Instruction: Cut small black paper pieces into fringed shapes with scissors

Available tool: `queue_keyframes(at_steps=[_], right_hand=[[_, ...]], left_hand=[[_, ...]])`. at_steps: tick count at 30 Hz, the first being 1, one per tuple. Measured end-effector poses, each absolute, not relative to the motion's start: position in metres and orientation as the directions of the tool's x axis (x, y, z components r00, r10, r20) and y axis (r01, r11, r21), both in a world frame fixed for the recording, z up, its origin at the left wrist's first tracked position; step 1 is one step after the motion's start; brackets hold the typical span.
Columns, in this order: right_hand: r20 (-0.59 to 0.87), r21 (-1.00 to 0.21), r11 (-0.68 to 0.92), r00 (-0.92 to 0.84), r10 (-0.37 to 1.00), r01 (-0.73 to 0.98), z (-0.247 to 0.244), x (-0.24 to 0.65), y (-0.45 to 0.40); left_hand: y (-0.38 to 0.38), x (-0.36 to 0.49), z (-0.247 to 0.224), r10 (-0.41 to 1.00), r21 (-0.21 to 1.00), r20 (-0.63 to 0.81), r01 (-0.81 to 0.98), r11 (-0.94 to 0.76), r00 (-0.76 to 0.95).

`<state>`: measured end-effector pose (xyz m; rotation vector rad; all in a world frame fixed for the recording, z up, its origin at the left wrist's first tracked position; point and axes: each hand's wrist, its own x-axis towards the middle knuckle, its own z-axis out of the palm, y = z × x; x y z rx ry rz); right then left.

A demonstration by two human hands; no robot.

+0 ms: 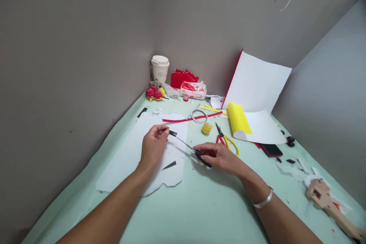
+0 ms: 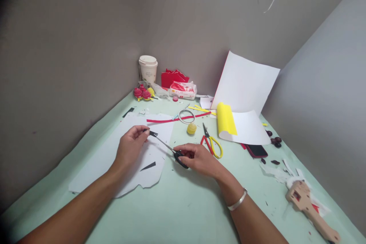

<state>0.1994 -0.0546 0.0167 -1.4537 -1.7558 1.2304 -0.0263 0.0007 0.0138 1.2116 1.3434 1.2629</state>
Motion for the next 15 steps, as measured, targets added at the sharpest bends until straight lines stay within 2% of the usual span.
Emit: queue_keyframes(at_steps=[15], right_hand=[[-0.12, -0.893, 0.012, -0.264, 0.957, 0.449, 0.0178, 0.1979, -0.0551]], left_hand=[[0.0, -0.0245, 0.0147, 0.995, 0.998, 0.014, 0.065, -0.007, -0.1]])
